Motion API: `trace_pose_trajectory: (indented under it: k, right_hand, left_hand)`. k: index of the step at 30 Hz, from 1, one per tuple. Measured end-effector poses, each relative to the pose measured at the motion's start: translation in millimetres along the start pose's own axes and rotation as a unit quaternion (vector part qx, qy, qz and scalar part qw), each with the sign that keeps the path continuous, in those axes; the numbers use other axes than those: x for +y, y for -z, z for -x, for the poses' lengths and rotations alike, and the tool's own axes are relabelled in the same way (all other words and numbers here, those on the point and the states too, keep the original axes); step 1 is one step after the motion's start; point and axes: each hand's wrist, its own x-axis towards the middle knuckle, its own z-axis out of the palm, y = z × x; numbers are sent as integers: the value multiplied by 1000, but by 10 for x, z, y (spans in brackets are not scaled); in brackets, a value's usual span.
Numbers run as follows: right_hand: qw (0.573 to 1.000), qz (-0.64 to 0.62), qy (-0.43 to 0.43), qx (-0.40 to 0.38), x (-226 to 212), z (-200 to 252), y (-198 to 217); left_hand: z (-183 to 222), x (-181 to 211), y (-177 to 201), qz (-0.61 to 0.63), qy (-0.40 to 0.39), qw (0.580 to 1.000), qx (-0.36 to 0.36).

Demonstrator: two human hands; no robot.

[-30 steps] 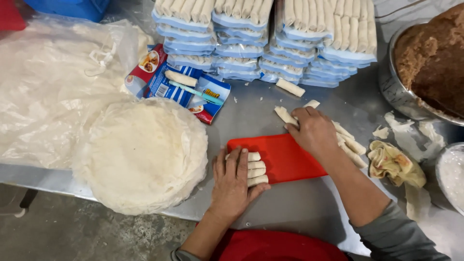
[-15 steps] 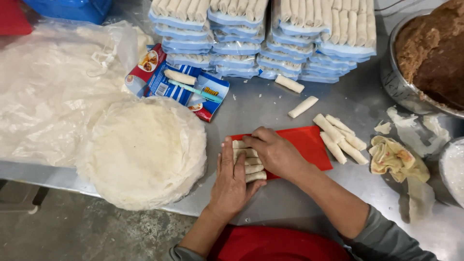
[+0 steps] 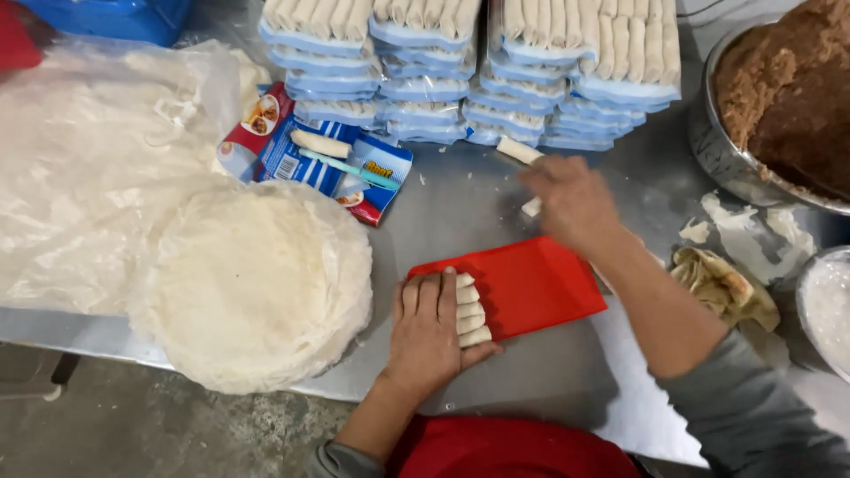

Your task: Rolling thin pastry sheets with a savory filling to create spring rolls and organizing them on a production table.

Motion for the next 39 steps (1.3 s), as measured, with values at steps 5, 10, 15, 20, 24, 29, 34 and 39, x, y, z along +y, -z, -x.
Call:
trace_pose_trajectory:
  k: [5,10,15,20,24,29,34,39]
  right_hand:
    - [984,72,-71,-147,376,92,-209]
    - [999,-45,-3,-20,-89,202,72]
    - [986,-121,35,-108,-852,295,138]
    - [991,-112,65,13,-1131,417,-175]
    - [978,-145,126,86,-1257,547,-153]
    - [959,-256,102,70,-1236,582,-20]
    - [887,-458,-12,55,-1238,517,262]
    - [683,-649,-327,66,-1641,557,597]
  left_hand:
    - [-13,-1,59,7,-23,1000,19]
    - [0,15,123,29,-18,999,27]
    - [7,19,114,122,48,991,14]
    - [43,8,43,175,70,982,3]
    - [16,12,62,203,78,976,-11]
    - [24,-96,44,325,109,939,4]
    - [152,-199,157,586,193,778,124]
    - [103,-162,85,669,211,689,184]
